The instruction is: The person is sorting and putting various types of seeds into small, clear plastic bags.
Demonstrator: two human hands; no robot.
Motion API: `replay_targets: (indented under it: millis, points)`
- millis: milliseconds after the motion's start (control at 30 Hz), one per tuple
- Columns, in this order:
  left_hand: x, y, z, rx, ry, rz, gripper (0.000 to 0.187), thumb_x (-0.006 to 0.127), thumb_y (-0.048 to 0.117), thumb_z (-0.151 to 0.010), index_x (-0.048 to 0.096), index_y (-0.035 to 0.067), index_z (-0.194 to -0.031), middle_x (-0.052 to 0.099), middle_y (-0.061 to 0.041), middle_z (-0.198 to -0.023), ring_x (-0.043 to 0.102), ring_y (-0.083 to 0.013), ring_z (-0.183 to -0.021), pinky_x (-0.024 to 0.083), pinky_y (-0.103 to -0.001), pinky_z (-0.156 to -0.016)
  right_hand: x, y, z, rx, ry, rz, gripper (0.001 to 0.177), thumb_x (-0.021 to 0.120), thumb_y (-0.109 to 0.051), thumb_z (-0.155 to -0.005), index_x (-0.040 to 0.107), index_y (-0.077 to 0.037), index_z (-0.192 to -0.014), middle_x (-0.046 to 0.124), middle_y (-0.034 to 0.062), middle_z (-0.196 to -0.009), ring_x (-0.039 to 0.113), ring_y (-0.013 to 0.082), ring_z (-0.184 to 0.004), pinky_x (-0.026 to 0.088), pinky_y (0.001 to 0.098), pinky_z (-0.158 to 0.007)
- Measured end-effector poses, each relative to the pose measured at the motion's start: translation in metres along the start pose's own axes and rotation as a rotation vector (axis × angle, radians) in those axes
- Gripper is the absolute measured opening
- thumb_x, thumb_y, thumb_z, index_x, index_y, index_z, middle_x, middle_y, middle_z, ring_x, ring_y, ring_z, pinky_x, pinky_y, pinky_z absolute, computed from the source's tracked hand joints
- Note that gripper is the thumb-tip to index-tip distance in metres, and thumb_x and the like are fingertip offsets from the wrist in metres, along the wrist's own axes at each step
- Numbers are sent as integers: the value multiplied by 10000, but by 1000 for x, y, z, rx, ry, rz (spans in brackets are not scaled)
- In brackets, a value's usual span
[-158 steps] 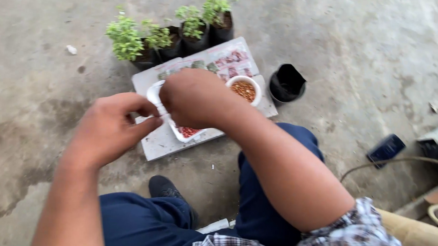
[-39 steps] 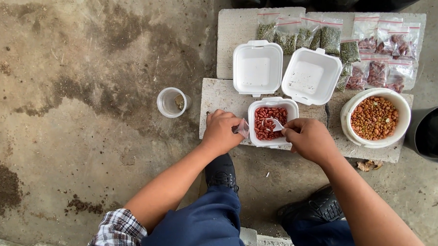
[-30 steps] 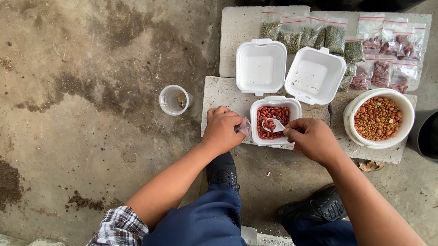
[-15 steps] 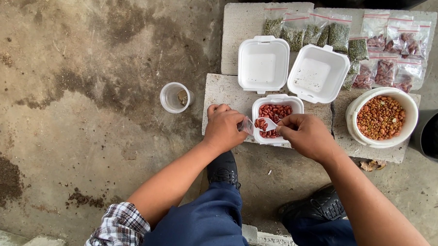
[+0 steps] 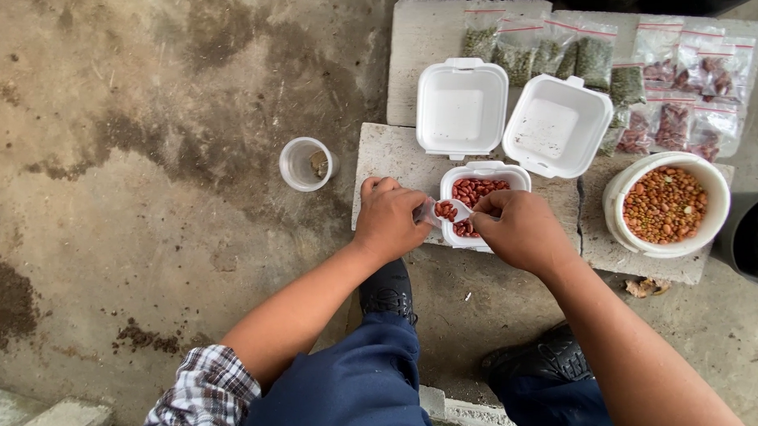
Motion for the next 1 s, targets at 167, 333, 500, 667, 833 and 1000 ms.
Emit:
replay_targets:
  millis: [167,333,500,667,833,1000]
  points:
    - [5,-8,1,41,40,17,102,745,221,-744,706,159,-816,647,-25,-626,657,-241,-862,387,-521,-1053,5,-6,-6,-16,38,144,266,657,-322,-887,829,-150,-994,781,194,-869,742,427,-947,590,510,-831]
    - [3,-10,4,56,96,8,136,758,228,-720,687,173,-821,636,-13,-602,672,-227,-854,406,-502,-1045,17,-12,-10,-71,61,238,282,622,-339,-905,815,-160,-1005,774,175,-847,753,408,-891,607,512,-785]
    - [-1,-6,3,20,67,88,153,760,208,-766,717,176,-909,661,2,-622,688,-227,-892,414,-520,-1039,17,-36,3,-207,75,310,297,575,-295,-932,789,-117,-1038,755,190,-869,744,425,-872,609,551,-748]
    - [1,-10,5,6,95,90,187,789,217,-743,704,188,-908,660,21,-624,688,-209,-907,418,-501,-1032,31,-29,9,-357,267,369,220,581,-286,-912,721,-118,-926,690,151,-734,720,417,-704,587,545,-619]
    - [4,-11,8,-3,117,114,154,781,207,-775,703,192,-908,658,31,-632,687,-202,-913,425,-497,-1029,28,-23,20,-427,371,344,164,642,-284,-887,705,-135,-916,674,128,-689,711,403,-664,570,544,-581]
    - [23,-29,14,64,293,135,389,824,273,-686,711,287,-1058,729,93,-809,681,-156,-931,430,-448,-998,13,-3,23,-229,390,76,216,735,-377,-844,747,-214,-985,718,117,-760,720,400,-808,541,560,-658]
Point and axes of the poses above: each hand's wrist, its own z-axis away from the middle knuckle, its own x-axis out of the palm, y = z × x, the point moved 6 cm from there along -z, towards the middle knuckle
